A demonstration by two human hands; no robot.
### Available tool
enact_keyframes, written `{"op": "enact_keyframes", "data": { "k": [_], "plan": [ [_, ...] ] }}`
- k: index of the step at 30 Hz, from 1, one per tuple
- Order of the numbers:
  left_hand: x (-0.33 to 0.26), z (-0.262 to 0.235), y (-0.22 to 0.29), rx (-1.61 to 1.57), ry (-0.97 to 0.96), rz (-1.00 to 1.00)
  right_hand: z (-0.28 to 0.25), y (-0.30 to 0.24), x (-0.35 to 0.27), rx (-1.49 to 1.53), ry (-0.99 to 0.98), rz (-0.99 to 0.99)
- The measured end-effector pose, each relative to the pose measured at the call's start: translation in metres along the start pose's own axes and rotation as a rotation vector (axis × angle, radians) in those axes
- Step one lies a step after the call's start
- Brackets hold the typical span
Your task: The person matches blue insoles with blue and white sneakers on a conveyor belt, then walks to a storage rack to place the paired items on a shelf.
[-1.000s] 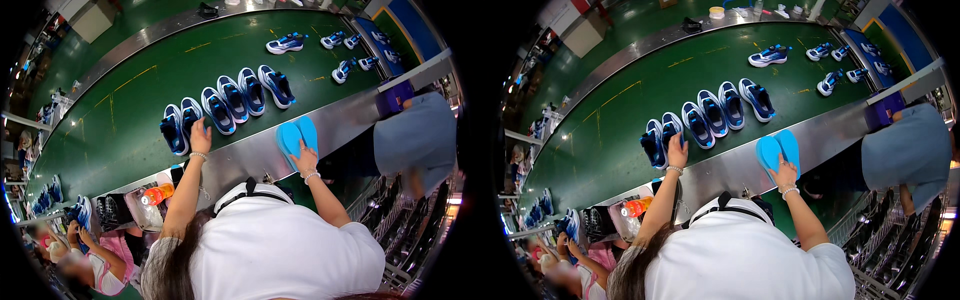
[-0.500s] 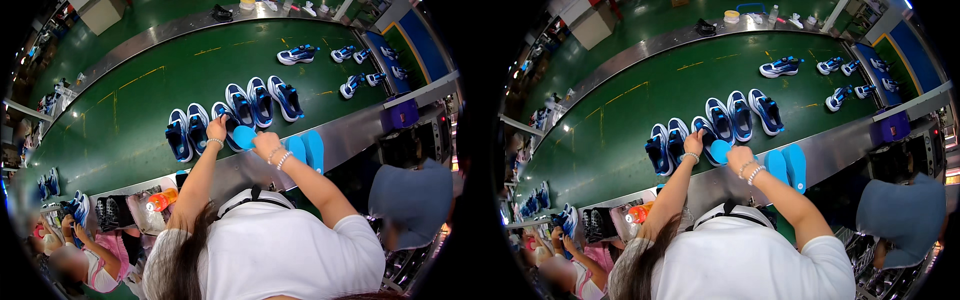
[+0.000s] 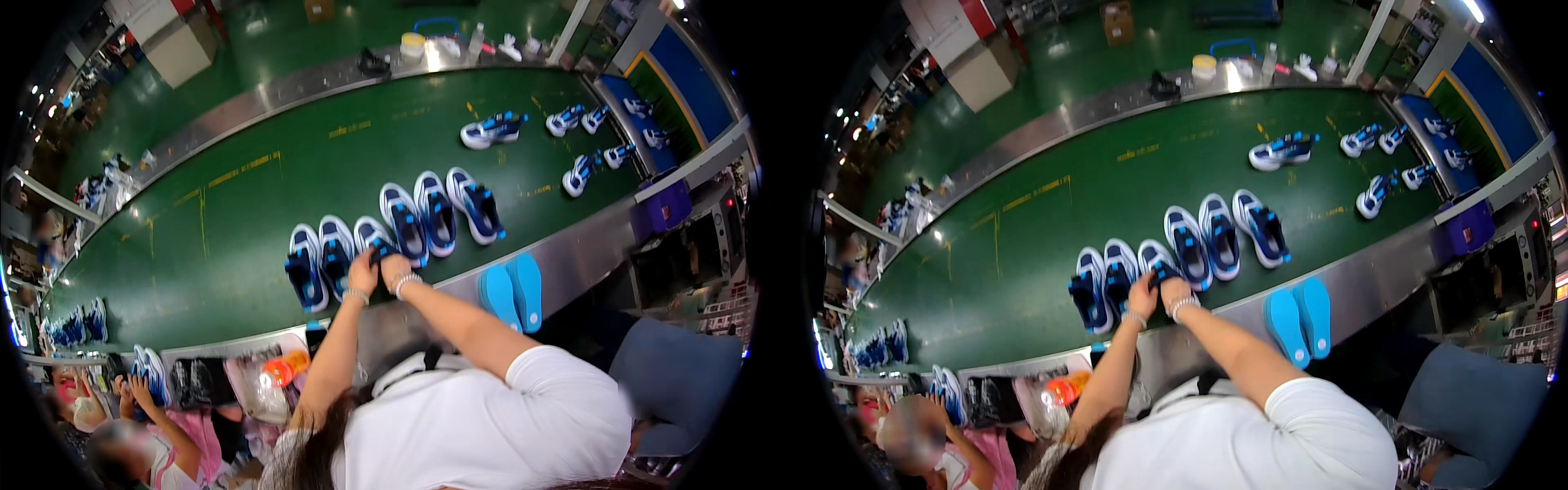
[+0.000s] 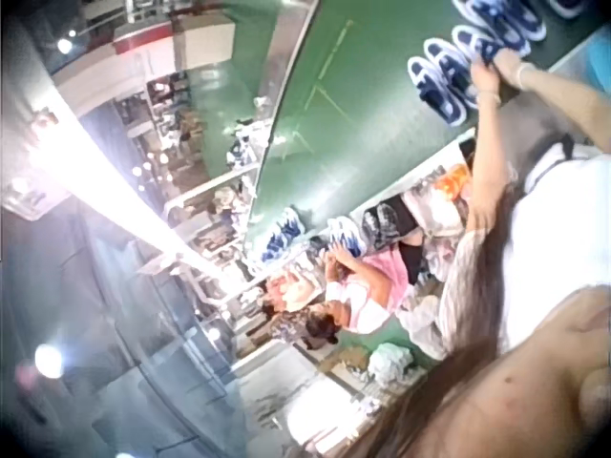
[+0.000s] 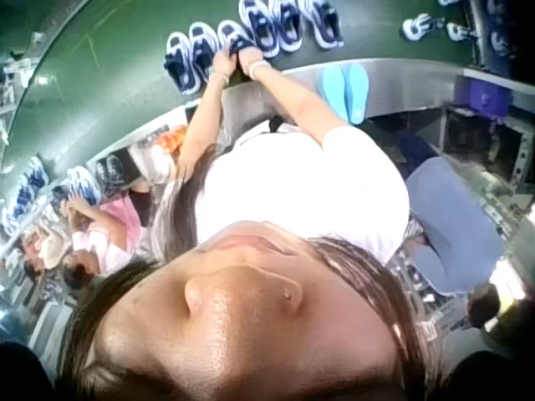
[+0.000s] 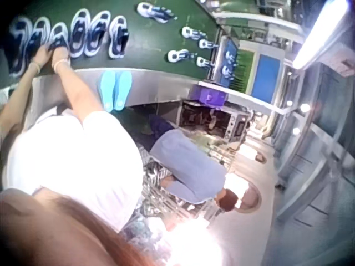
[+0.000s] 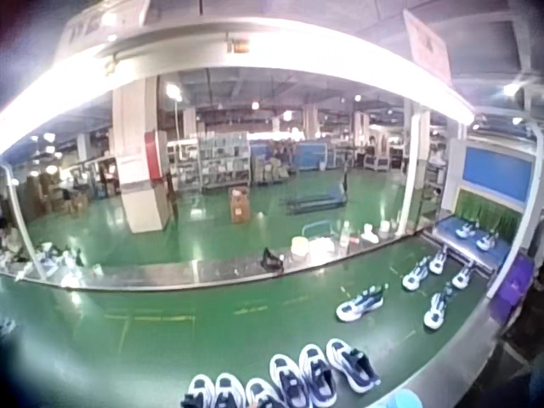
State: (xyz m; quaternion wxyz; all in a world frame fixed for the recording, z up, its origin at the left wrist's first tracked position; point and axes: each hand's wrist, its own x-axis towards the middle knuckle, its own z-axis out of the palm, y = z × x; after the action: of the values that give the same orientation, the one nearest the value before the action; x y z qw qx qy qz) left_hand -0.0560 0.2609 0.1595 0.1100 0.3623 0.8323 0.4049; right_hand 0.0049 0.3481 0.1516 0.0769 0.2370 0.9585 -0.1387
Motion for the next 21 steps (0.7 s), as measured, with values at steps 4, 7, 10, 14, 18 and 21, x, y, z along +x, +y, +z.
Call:
{"op": "enact_keyframes", "data": {
  "k": [4,7,10,14,18,21],
  "plan": [
    [0.002,0.008,0.003,-0.038,-0.009,-0.103,0.036,0.010,0.022,0.397,0.191,0.109],
    [-0.009,0.009,-0.004,-0.045,0.026,-0.131,0.027,0.000,0.018,0.610,0.144,0.185],
    [-0.010,0.005,0.012,-0.064,-0.025,-0.145,0.060,0.013,0.025,0.094,0.106,-0.055],
    [-0.004,0.003,0.012,-0.115,-0.085,-0.228,-0.017,0.005,0.003,0.206,-0.170,-0.028],
    [-0.017,0.016,0.003,-0.129,0.156,-0.130,-0.018,-0.002,-0.019,0.413,-0.233,0.135],
    [-0.042,0.013,0.052,-0.121,0.253,-0.147,-0.019,0.031,-0.062,0.504,0.327,-0.156]
  ]
}}
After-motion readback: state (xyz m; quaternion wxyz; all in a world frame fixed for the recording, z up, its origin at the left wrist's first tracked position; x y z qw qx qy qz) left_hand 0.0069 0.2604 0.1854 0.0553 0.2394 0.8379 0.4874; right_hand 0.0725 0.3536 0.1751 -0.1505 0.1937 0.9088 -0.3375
